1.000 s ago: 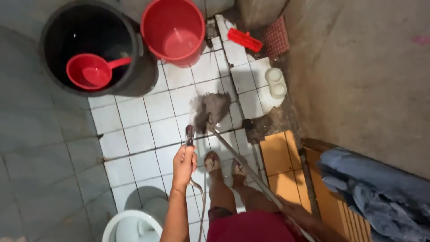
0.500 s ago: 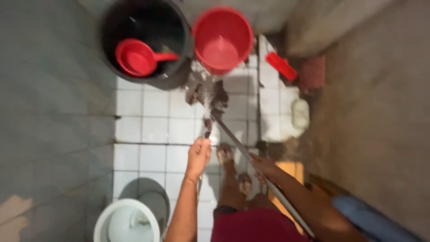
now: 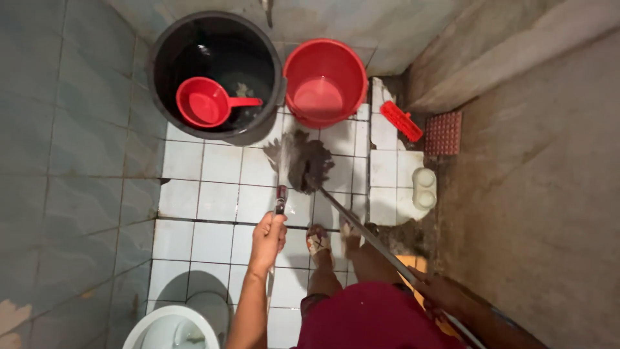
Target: The recorder is mopping the tiled floor of a bathroom while using a handheld bidet sprayer to rinse the surface.
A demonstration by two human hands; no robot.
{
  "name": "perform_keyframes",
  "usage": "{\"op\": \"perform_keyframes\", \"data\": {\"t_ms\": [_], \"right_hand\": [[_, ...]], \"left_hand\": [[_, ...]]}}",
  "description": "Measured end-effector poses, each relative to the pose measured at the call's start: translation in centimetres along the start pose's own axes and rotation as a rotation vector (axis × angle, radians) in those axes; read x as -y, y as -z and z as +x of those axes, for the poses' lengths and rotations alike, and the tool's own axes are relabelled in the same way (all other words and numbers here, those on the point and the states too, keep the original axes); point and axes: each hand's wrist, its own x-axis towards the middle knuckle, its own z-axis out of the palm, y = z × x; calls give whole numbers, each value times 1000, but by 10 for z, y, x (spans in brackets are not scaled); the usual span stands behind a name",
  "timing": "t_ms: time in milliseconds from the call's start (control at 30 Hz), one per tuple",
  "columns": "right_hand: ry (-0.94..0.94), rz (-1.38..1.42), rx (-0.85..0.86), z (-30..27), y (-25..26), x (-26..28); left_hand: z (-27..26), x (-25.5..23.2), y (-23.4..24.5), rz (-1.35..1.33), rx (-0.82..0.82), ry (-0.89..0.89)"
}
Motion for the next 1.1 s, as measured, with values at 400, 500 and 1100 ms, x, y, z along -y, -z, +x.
{"op": "perform_keyframes", "data": {"t_ms": [400,500,1100], "right_hand": [[558,-157,-5,85,29,161],[1189,-387,-53,52,28,234],[174,362,-103,555,237,300]], "left_hand": [[41,1,-29,-126,-80,-11],[67,5,-36,-86,-108,22],[209,128,-18,-85,-66,14]]}}
